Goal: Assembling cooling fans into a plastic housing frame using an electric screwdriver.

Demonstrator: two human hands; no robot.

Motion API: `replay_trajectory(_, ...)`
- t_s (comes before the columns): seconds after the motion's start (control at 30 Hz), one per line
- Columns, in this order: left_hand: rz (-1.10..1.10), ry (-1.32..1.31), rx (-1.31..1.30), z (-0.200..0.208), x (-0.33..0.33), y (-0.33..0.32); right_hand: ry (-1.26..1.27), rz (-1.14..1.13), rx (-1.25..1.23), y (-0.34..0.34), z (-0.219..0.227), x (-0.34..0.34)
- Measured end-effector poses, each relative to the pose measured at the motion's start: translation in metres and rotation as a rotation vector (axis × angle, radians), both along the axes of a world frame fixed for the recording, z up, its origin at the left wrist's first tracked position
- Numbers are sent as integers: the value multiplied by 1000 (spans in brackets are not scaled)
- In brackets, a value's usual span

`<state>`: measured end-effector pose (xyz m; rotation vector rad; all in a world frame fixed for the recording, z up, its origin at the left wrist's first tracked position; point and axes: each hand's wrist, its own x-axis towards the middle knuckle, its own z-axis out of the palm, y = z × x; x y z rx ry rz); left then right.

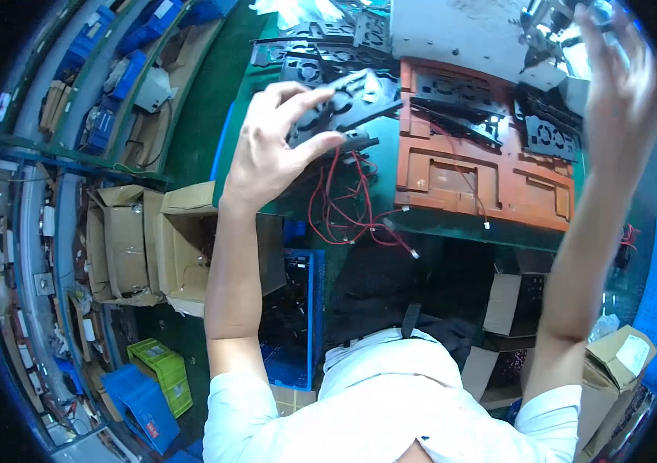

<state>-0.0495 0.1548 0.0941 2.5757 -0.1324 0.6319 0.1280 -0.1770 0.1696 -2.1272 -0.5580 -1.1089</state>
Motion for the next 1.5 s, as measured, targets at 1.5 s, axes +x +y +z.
replay_trajectory(1.5,336,632,57,-38,-9,-11,1549,998,416,129,-134,-173)
